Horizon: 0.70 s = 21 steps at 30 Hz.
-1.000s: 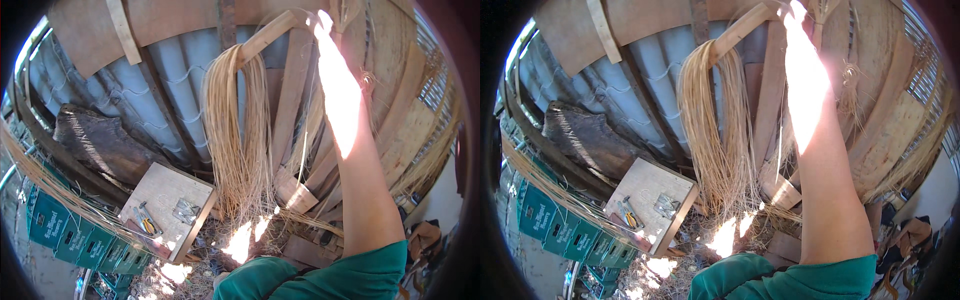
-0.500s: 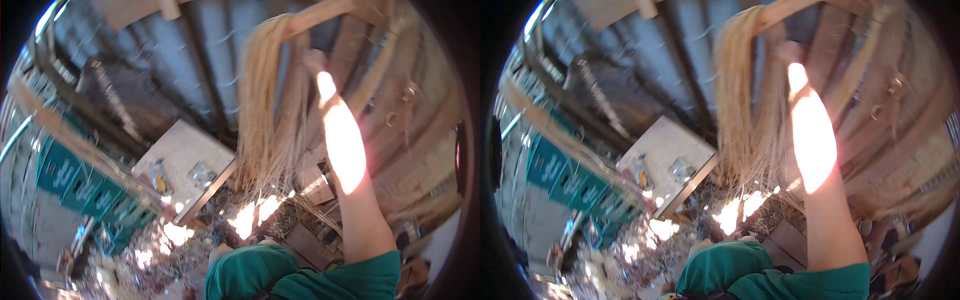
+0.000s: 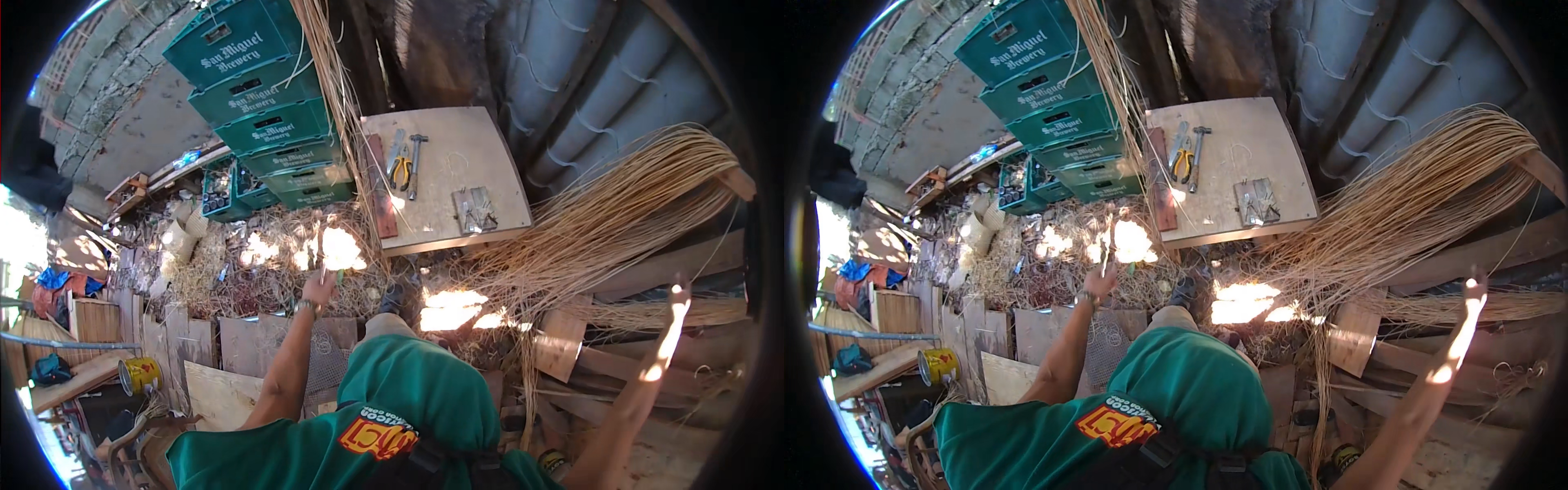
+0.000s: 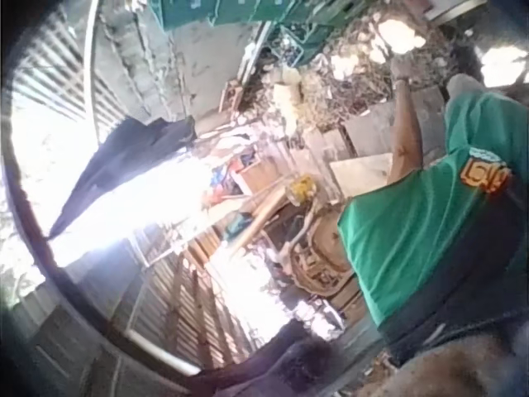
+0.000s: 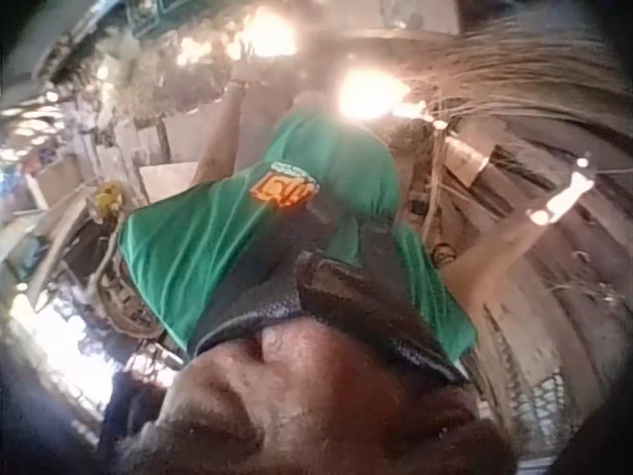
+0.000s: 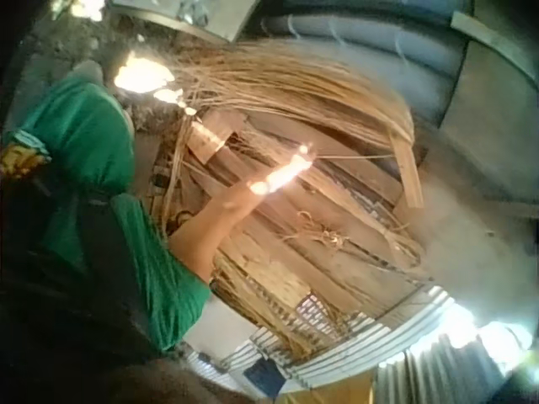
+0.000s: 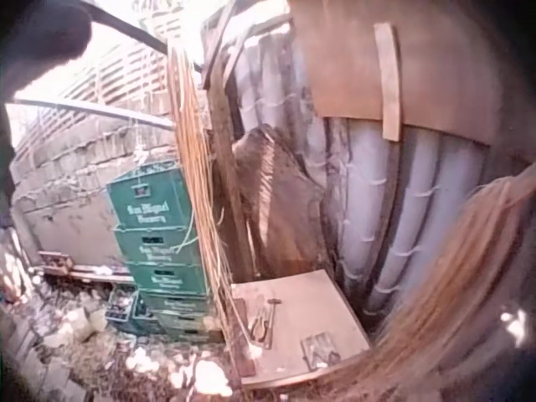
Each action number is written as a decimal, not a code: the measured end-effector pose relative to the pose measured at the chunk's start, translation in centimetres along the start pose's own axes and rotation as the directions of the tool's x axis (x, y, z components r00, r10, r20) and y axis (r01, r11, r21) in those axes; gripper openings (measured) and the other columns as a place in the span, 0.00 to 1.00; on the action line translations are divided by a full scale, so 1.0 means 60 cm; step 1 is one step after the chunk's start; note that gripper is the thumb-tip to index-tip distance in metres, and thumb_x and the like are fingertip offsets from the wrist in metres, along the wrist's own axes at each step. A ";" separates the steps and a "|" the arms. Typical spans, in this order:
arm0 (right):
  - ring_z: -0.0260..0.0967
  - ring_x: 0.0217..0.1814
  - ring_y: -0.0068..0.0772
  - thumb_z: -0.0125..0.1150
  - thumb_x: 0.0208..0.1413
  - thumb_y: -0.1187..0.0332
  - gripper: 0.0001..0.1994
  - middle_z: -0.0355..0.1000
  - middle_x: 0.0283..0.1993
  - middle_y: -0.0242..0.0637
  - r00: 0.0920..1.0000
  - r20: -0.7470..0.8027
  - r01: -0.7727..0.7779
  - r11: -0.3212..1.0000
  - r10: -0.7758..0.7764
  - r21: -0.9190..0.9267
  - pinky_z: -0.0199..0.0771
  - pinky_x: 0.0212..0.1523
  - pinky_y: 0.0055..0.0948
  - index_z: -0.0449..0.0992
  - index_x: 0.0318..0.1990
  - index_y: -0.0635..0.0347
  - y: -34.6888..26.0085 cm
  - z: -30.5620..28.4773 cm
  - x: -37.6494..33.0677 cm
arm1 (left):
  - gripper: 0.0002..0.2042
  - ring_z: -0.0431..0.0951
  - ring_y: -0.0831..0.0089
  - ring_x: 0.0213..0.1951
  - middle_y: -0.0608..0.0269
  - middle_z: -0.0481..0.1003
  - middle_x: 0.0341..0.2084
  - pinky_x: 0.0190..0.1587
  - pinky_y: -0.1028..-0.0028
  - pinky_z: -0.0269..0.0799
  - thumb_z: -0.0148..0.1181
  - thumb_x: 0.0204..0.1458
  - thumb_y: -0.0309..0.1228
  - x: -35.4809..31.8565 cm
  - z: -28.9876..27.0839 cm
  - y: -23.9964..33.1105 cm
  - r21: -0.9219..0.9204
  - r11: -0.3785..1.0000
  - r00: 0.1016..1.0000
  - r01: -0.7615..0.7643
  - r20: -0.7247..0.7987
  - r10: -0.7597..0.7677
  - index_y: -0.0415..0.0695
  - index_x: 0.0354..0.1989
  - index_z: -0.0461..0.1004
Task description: Splitting and cleaning long rattan strips using a knife in a workshop.
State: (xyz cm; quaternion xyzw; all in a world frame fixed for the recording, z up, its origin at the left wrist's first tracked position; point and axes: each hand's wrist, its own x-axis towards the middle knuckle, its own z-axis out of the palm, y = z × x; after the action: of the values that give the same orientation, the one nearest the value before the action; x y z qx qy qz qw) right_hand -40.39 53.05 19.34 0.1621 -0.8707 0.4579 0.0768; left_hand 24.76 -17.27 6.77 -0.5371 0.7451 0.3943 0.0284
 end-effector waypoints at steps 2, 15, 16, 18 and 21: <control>0.60 0.26 0.15 0.53 0.59 0.66 0.06 0.66 0.27 0.27 0.988 0.044 -0.153 0.910 0.147 0.386 0.63 0.27 0.15 0.70 0.37 0.58 -0.075 -0.036 -0.128 | 0.22 0.78 0.63 0.26 0.56 0.77 0.20 0.31 0.64 0.72 0.54 0.50 0.50 0.071 0.005 0.106 -0.137 0.989 0.996 -0.046 -0.082 0.035 0.40 0.23 0.73; 0.62 0.22 0.19 0.58 0.57 0.65 0.08 0.66 0.23 0.28 0.815 0.466 -0.576 0.569 0.344 0.587 0.63 0.20 0.20 0.71 0.32 0.59 -0.175 0.329 -0.583 | 0.09 0.73 0.81 0.23 0.64 0.78 0.25 0.26 0.80 0.68 0.61 0.52 0.32 0.215 -0.028 0.442 -0.677 0.727 0.859 -0.114 0.301 0.414 0.40 0.35 0.74; 0.63 0.25 0.20 0.58 0.56 0.66 0.09 0.67 0.25 0.28 0.777 0.470 -0.622 0.617 0.417 0.481 0.64 0.23 0.20 0.71 0.39 0.61 -0.222 0.381 -0.561 | 0.09 0.71 0.82 0.20 0.64 0.78 0.26 0.23 0.79 0.66 0.61 0.52 0.32 0.177 -0.028 0.455 -0.749 0.661 0.839 -0.051 0.327 0.435 0.41 0.36 0.74; 0.65 0.33 0.21 0.59 0.56 0.67 0.15 0.69 0.33 0.29 0.924 0.341 -0.274 0.923 0.174 0.271 0.67 0.32 0.19 0.71 0.49 0.63 -0.205 0.464 -0.528 | 0.08 0.66 0.84 0.17 0.65 0.79 0.28 0.19 0.80 0.61 0.61 0.52 0.33 0.139 0.015 0.481 -0.802 0.597 0.766 -0.021 0.371 0.524 0.42 0.36 0.73; 0.66 0.55 0.31 0.53 0.61 0.58 0.23 0.70 0.50 0.40 0.783 0.523 -0.541 0.782 0.336 0.308 0.66 0.51 0.28 0.65 0.57 0.63 -0.537 0.581 -0.430 | 0.06 0.62 0.88 0.16 0.66 0.78 0.29 0.15 0.84 0.53 0.60 0.52 0.32 0.075 0.030 0.467 -0.807 0.587 0.741 0.063 0.432 0.515 0.45 0.35 0.72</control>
State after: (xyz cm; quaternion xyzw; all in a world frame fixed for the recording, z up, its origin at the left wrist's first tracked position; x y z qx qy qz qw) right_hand -4.37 12.81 17.11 0.0610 -0.7503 0.5991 -0.2727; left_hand -0.87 -16.51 19.04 -0.2227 0.5086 0.8316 -0.0151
